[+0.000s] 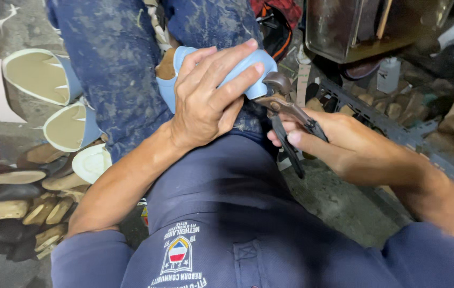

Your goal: The person holds a light blue slip-on shoe on their lap and uses pliers to grip and pull at the shoe's sole edge. They then use a hammer to tap the sole area repeatedly, alternating between the two tools to work on the shoe's construction.

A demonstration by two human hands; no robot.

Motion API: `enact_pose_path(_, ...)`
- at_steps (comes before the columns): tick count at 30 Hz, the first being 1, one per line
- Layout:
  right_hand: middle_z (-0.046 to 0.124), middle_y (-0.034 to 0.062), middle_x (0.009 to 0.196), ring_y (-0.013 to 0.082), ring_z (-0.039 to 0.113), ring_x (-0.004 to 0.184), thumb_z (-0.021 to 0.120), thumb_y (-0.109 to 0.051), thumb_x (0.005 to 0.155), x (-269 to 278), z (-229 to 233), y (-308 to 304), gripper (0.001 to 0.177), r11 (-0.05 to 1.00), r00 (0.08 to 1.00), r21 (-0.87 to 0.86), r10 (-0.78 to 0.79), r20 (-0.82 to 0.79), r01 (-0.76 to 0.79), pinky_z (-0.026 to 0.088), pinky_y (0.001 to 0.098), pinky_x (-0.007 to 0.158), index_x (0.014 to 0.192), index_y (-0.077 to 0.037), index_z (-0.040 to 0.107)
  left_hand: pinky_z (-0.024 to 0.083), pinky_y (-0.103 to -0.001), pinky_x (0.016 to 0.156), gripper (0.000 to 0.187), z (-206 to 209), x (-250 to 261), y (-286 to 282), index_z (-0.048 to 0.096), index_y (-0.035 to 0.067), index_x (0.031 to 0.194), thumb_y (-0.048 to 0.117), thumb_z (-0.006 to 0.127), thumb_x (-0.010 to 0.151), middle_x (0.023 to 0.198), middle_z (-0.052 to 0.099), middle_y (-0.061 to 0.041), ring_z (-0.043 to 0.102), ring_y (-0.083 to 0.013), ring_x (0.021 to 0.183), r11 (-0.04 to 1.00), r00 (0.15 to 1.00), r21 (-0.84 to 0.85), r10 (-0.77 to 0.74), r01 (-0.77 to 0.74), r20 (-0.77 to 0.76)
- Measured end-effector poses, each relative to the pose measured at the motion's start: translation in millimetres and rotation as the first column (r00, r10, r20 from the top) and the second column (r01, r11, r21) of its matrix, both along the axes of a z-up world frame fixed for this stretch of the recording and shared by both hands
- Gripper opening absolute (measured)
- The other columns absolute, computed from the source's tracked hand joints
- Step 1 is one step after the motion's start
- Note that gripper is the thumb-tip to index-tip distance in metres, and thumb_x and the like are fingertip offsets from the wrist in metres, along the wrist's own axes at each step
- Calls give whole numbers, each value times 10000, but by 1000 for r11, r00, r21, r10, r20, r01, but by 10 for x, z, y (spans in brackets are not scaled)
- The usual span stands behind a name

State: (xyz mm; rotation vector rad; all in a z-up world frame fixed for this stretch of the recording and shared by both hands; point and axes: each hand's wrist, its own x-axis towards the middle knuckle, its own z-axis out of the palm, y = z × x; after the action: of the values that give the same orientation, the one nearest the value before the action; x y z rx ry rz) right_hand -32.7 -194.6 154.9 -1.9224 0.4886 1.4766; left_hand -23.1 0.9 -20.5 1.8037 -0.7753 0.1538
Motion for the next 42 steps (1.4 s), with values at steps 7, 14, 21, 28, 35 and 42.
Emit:
enact_pose_path(7, 591, -50, 627, 99, 586, 574, 387, -259, 1069, -270, -226, 62, 322, 995, 928, 21, 84, 364, -99, 485, 272, 696, 1283, -114, 579, 510, -463, 1206, 647, -28, 100, 160, 429, 32, 1514, 68, 709, 932, 1550, 548, -113, 571, -288, 1473, 993, 966, -36, -115, 110, -230)
enact_pose_path(14, 576, 26, 688, 230, 528, 554, 548, -136, 1007, -889, -570, 54, 130, 967, 692, -124, 246, 678, -222, 413, 369, 563, 880, -106, 545, 421, -527, 1268, 731, 104, 84, 363, 256, 95, 1603, 18, 701, 1029, 1573, 591, -29, 705, -247, 1421, 984, 974, -129, -144, 122, -177)
enact_pose_path(21, 644, 223, 923, 325, 639, 705, 506, -79, 986, -1391, -1399, -221, 231, 888, 123, -235, 305, 944, -396, 500, 403, 591, 1129, 78, 595, 324, -614, 1273, 601, -184, -460, 359, 241, 53, 1566, 105, 646, 1124, 1393, 688, -85, 670, -349, 1348, 984, 992, -132, 123, -124, -14)
enact_pose_path(28, 641, 229, 955, 333, 596, 685, 494, 54, 938, -1278, -1340, -198, 265, 855, 97, -265, 340, 936, -446, 491, 392, 574, 1179, 93, 597, 310, -610, 1276, 658, -231, -486, 367, 141, 68, 1612, 278, 592, 1183, 1395, 702, -37, 619, -335, 1399, 982, 989, -146, 133, -122, 67)
enact_pose_path(35, 679, 154, 1002, 296, 653, 778, 523, -93, 1035, -818, -701, -87, 133, 905, 298, -244, 353, 887, -348, 511, 385, 674, 1034, -7, 624, 507, -464, 943, 410, 259, -38, 311, 620, 18, 1332, 283, 384, 1127, 1333, 684, -95, 754, -300, 1149, 991, 988, -105, 94, -82, 119)
enact_pose_path(42, 732, -6, 898, 127, 713, 820, 435, -278, 1049, -126, -182, 44, 315, 971, 901, 153, 107, 420, -186, 522, 286, 842, 1184, -96, 653, 436, -502, 1106, 590, 141, 73, 203, 515, 77, 1441, 69, 618, 859, 1416, 653, -99, 705, -309, 1243, 995, 987, -30, 92, -97, -128)
